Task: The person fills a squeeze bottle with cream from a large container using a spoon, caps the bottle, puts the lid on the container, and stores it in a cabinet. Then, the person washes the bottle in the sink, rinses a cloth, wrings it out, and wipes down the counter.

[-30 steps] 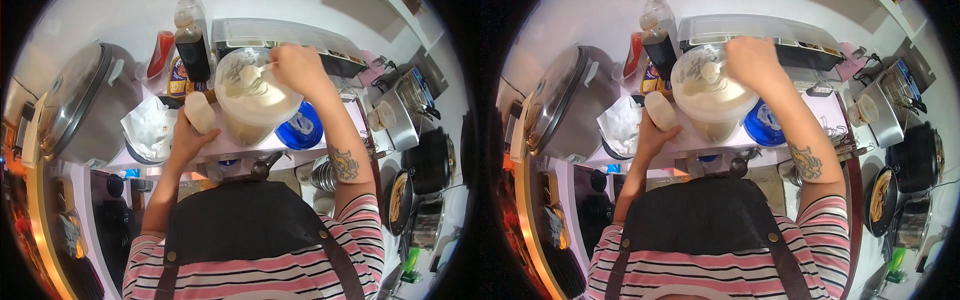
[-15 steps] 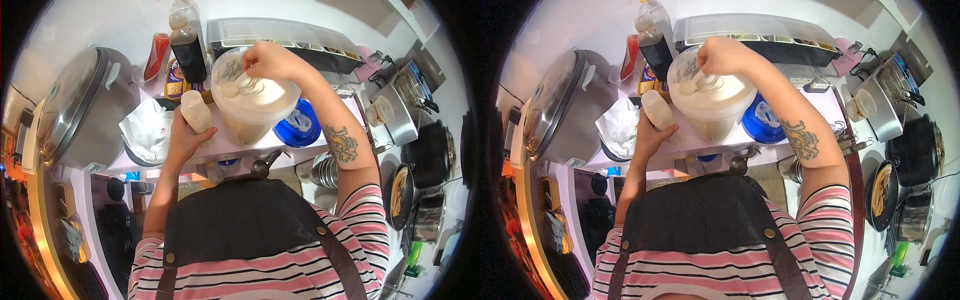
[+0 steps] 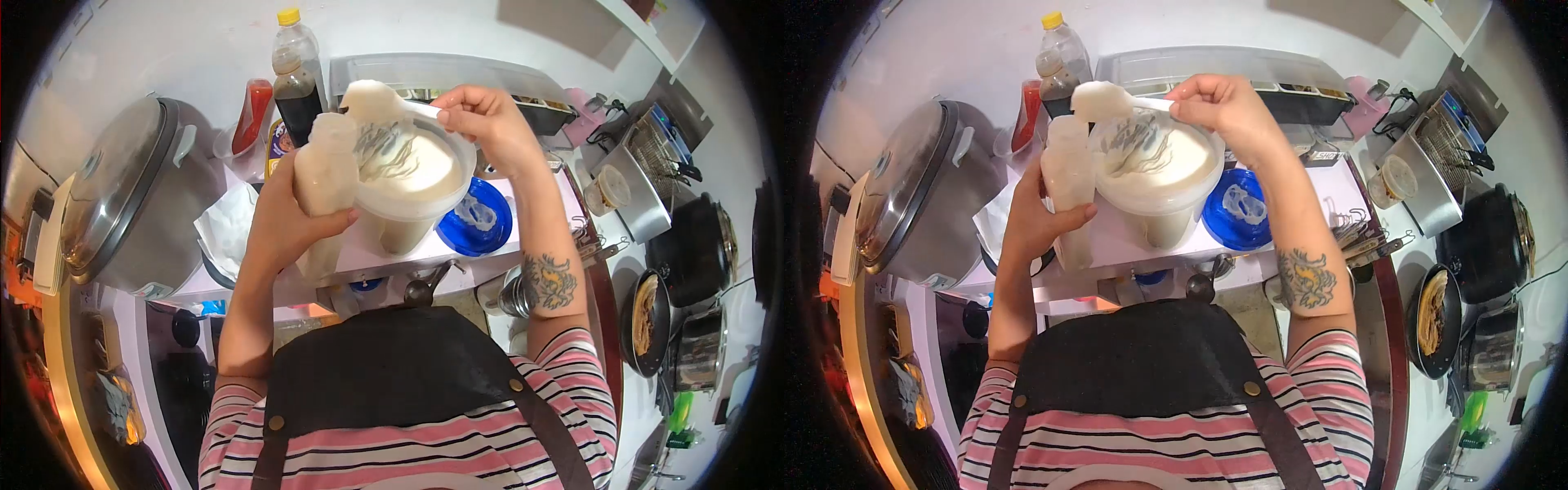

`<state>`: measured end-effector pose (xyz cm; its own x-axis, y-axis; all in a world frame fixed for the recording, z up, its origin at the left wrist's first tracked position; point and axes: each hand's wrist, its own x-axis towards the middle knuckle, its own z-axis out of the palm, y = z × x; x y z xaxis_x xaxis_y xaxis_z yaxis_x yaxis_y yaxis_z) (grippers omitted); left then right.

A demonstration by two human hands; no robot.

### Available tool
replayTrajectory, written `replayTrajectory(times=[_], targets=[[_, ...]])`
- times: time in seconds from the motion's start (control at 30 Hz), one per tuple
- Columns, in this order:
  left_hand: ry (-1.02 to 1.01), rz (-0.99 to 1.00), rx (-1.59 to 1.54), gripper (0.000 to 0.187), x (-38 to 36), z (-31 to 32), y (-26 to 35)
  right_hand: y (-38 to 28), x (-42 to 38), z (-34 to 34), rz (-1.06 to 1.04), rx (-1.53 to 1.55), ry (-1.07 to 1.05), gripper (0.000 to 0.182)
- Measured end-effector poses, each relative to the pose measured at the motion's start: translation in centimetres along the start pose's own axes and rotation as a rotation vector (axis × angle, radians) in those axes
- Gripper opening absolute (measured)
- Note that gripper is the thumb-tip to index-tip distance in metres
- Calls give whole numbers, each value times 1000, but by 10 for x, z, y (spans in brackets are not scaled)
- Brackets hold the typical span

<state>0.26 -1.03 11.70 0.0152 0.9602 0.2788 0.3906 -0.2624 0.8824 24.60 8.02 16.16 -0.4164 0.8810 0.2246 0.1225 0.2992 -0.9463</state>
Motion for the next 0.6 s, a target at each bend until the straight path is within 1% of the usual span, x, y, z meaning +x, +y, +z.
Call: replayTrajectory(times=[0.07, 0.1, 0.13, 0.2, 0.23, 0.27, 0.33, 0.37, 0.4, 0.47, 0.5, 0.57, 0.6], targets=[[-21, 47, 11, 70, 5, 2, 8, -2, -5, 10, -78, 141, 72, 14], [-20, 53, 13, 70, 6, 3, 9, 0, -6, 15, -109, 139, 139, 12], [-6, 72, 8, 70, 8, 5, 7, 4, -6, 18, -115, 139, 142, 12], [7, 93, 4, 70, 10, 7, 10, 15, -6, 22, -290, 6, 284, 11], [5, 87, -23, 70, 11, 7, 13, 16, -8, 28, -332, -9, 333, 10], [3, 81, -51, 70, 11, 8, 15, 18, -10, 33, -335, -10, 334, 10], [2, 86, -53, 69, 12, 9, 16, 24, -13, 41, -418, 7, 419, 12], [2, 89, -53, 69, 12, 10, 16, 29, -12, 42, -484, -49, 448, 13], [3, 89, -53, 69, 13, 9, 15, 29, -12, 43, -484, -49, 447, 13], [-5, 85, -103, 69, 15, 10, 13, 31, -14, 42, -579, -118, 455, 14], [-6, 85, -103, 69, 15, 10, 12, 32, -16, 40, -578, -118, 455, 14], [14, 85, -171, 68, 16, 9, 10, 34, -19, 33, -607, -267, 396, 15], [14, 86, -170, 68, 16, 7, 9, 34, -20, 28, -608, -266, 397, 15]])
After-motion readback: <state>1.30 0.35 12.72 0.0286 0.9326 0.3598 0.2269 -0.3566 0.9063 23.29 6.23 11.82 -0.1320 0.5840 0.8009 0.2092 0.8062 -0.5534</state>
